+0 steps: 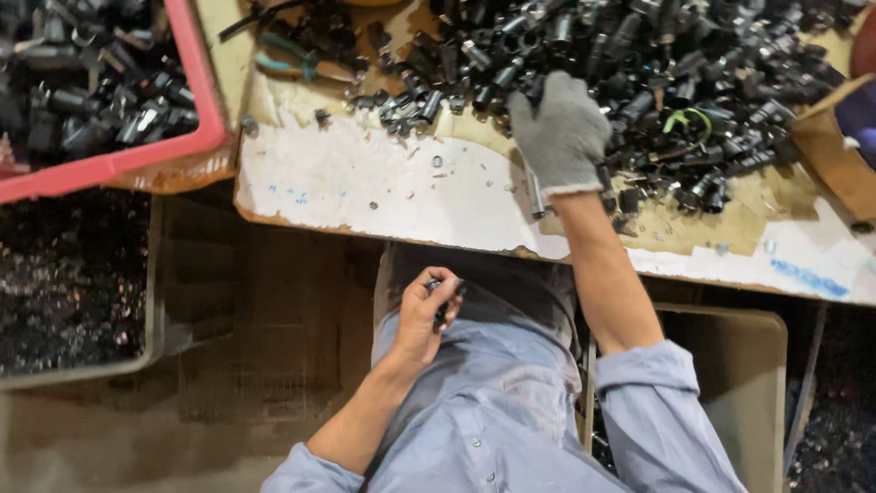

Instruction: The person picks black plastic fittings from a large pile on the workbench, fits components together by hand, and places completed pieces into a bin beside them. They occasionally use a metal rod tool to press or align parts, repeating the assembly cycle throughout the episode.

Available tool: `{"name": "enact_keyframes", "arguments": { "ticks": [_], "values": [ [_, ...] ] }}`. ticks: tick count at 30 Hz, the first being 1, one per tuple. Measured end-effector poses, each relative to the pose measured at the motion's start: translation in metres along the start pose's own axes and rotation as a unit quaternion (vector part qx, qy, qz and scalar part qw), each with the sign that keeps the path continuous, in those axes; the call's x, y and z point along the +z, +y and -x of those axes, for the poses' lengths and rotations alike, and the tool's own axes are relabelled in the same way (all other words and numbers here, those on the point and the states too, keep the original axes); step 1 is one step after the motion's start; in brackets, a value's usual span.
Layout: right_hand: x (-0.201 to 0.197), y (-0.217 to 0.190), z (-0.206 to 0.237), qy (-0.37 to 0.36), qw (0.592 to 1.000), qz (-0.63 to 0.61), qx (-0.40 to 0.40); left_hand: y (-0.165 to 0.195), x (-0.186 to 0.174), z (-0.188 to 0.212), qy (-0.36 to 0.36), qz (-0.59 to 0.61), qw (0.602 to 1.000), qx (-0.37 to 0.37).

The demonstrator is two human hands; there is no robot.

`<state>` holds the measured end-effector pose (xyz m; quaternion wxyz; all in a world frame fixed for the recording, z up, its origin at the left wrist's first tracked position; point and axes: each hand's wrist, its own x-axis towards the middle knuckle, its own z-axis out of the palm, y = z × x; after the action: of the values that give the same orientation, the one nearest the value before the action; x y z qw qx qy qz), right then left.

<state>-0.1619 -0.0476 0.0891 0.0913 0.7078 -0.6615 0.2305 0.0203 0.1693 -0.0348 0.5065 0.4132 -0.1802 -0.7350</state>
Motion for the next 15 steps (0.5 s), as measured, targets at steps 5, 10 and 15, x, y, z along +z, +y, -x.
{"name": "enact_keyframes", "arguments": {
  "ticks": [5,10,15],
  "values": [
    [0.008,-0.011,-0.022,-0.066,0.994,0.045,0.078,-0.001,0.024,0.003,-0.045,-0.034,0.998,-0.005],
    [0.014,0.000,-0.007,0.007,0.999,0.023,0.048,0.007,0.011,0.011,-0.027,-0.052,0.998,0.034],
    [-0.012,0.042,0.042,-0.007,0.931,-0.362,0.041,0.004,-0.018,0.009,0.044,0.010,0.999,0.017]
  ]
}}
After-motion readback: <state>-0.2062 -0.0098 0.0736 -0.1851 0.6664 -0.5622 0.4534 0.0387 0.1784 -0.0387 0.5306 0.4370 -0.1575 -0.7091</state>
